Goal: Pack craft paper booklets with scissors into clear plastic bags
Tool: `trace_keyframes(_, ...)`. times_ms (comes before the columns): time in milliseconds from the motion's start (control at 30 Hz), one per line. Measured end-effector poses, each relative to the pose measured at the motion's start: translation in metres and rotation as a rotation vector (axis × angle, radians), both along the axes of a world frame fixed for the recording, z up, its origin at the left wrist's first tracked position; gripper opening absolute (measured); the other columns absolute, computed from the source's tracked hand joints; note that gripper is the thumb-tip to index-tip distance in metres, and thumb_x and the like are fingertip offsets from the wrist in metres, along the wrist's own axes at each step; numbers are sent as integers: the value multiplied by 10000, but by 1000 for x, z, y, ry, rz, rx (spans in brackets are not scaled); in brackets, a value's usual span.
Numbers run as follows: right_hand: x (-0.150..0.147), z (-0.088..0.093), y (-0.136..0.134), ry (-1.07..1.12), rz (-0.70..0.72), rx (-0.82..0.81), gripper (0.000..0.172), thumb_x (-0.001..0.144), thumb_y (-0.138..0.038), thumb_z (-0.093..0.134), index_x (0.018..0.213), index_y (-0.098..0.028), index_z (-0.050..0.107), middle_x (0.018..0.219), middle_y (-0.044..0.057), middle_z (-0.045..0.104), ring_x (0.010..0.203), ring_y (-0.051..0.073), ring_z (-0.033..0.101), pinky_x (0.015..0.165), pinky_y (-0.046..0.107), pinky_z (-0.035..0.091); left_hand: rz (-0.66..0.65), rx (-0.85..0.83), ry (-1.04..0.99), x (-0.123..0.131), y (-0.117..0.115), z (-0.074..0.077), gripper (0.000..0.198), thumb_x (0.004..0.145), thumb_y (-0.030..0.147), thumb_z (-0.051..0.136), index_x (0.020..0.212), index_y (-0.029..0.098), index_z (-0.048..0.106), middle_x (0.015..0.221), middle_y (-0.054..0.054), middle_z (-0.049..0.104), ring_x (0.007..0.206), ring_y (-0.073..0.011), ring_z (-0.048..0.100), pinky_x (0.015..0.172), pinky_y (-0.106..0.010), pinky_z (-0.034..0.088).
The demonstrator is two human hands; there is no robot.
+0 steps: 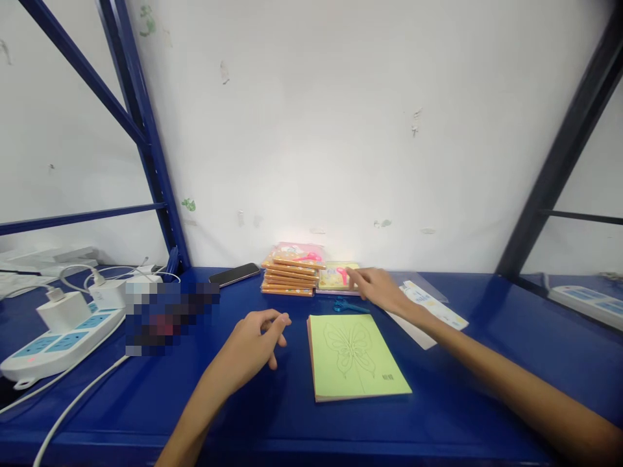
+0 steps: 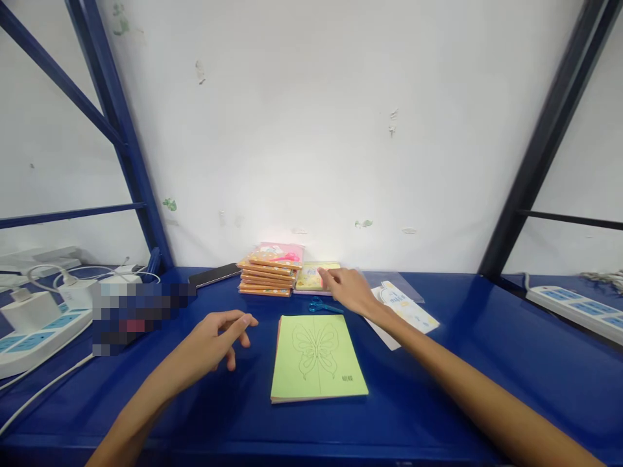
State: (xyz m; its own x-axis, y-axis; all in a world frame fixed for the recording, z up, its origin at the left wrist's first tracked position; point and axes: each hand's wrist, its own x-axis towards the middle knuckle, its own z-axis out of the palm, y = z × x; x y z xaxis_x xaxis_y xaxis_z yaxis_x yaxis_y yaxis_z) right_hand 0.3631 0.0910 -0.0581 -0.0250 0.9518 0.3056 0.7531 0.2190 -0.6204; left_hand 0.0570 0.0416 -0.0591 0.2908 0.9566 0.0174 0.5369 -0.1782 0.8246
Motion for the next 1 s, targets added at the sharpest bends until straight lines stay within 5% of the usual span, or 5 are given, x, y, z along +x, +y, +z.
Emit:
trace_keyframes(333,-41,10,76,368,60,-179,527,808,-670,697,773,-145,672,886,138,734,654,161,590,555,273,428,-3,2,-47,-11,-2,10,366,902,460,501,1027,171,688,810,-26,703,484,-141,639,434,-231,353)
trace_keyframes(567,-18,29,27,632,136,-68,401,838,-573,696,857,-227,494,885,34,687,740,174,720,534,218,454,71,165,-176,-23,-9,28,319,909,418,506,966,161,686,744,-17,662,494,-141,617,469,-244,389)
trace_keyframes(733,7,28,-24,801,288,-142,395,836,-523,749,806,-221,496,565,-64,536,405,68,488,397,189,293,246,482,-204,-9,-23,34,237,903,422,600,969,210,683,894,-52,706,747,-207,686,571,-263,468)
trace_keyframes(833,13,17,-45,800,347,-243,375,857,-545,717,824,-211,549,650,-26,612,396,52,424,388,204,257,231,656,-149,6,-26,24,296,873,398,669,1131,253,690,1200,-85,676,1022,-266,661,677,-283,511)
trace_keyframes(1000,7,6,-53,836,374,-335,366,831,-554,732,873,-206,625,813,49,690,650,172,636,497,241,416,67,500,-218,21,-20,10,453,833,277,678,1285,274,640,1199,-79,698,914,-257,685,841,-355,516)
